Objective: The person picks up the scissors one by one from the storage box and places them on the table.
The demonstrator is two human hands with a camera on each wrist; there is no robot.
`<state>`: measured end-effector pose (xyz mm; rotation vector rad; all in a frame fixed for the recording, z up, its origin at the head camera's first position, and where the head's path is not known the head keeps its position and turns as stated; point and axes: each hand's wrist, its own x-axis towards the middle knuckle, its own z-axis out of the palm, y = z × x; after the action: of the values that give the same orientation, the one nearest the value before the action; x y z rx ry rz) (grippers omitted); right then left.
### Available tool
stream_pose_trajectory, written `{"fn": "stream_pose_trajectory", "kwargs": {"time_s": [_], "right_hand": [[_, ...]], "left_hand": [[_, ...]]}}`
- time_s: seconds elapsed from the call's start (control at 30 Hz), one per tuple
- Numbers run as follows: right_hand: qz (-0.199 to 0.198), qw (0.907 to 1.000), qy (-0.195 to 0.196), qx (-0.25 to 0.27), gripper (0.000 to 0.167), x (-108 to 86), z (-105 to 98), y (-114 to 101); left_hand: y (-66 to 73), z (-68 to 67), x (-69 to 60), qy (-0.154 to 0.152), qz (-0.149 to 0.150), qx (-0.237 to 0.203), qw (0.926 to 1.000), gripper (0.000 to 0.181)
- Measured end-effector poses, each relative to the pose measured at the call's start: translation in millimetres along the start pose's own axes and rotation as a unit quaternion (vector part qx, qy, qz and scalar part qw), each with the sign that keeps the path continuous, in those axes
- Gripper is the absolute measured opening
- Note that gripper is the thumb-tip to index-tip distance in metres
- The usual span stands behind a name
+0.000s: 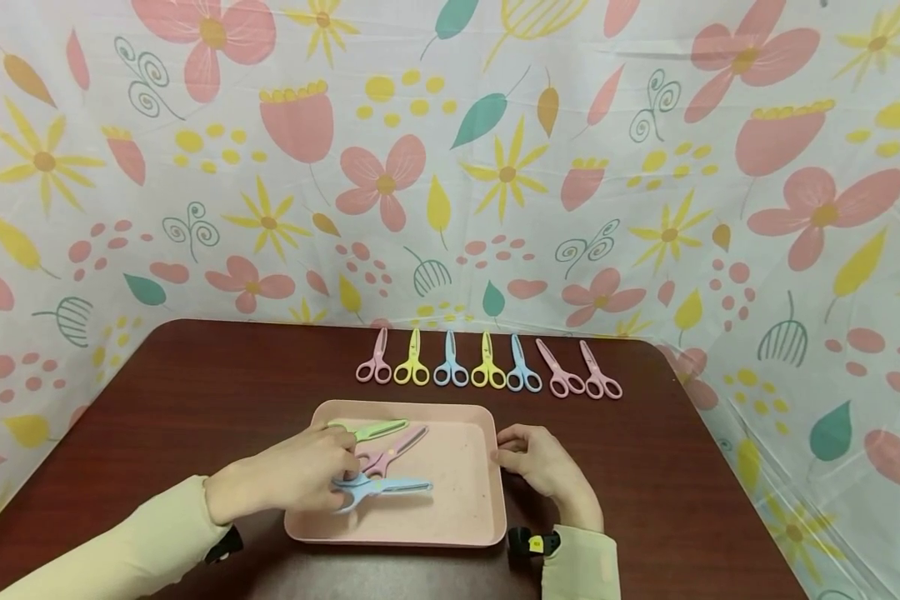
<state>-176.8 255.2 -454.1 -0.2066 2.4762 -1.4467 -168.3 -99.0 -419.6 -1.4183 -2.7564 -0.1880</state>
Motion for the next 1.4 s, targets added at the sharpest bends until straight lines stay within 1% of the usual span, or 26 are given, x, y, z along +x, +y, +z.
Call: {"fn": "stream_pose_trajectory", "kwargs": {"time_s": [0.2,0.4,0.5,0.67,0.93,1.03,1.17,1.27,1.4], "right_hand": [[0.000,1.0000,-0.002,-0.003,0.028,0.7,0,0],[-0.007,1.0000,-0.005,-0.002,0.027,0.9,0,-1],[-0.003,1.0000,0.000,-0.007,0.027,1.2,0,0],[0.002,0.9999,0.003,-0.010,0.027,0.9,0,1],[-0.006,1.0000,-0.004,0.000,0.028,0.9,-1,-2],[-0.010,0.9999,-0.006,0.002,0.027,0.7,-1,-2],[-0.008,0.9999,-0.007,-0.001,0.027,0.2,0,-3],[-0.004,1.0000,-0.006,-0.001,0.027,-0.3,0,-3],[-0.004,1.0000,-0.003,0.000,0.028,-0.5,0,-3]], "left_hand": [[-9.2,-3.0,0.5,0.025,-0.015,-0.017,0.9994,0.022],[-19.9,-8.0,-0.4,0.040,-0.045,-0.021,0.9980,0.020],[-25.7,-9.6,0.3,0.050,-0.054,-0.018,0.9971,0.018],[-35.2,-12.5,0.8,0.062,-0.065,-0.014,0.9958,0.013],[-53.0,-15.3,3.8,0.068,-0.104,-0.017,0.9921,0.004],[-59.8,-16.3,4.8,0.072,-0.126,-0.021,0.9892,0.006],[-68.7,-15.8,5.8,0.078,-0.164,-0.027,0.9831,0.012],[-76.2,-14.1,7.2,0.084,-0.193,-0.022,0.9774,0.016],[-86.4,-11.3,8.4,0.100,-0.227,-0.019,0.9687,0.016]]}}
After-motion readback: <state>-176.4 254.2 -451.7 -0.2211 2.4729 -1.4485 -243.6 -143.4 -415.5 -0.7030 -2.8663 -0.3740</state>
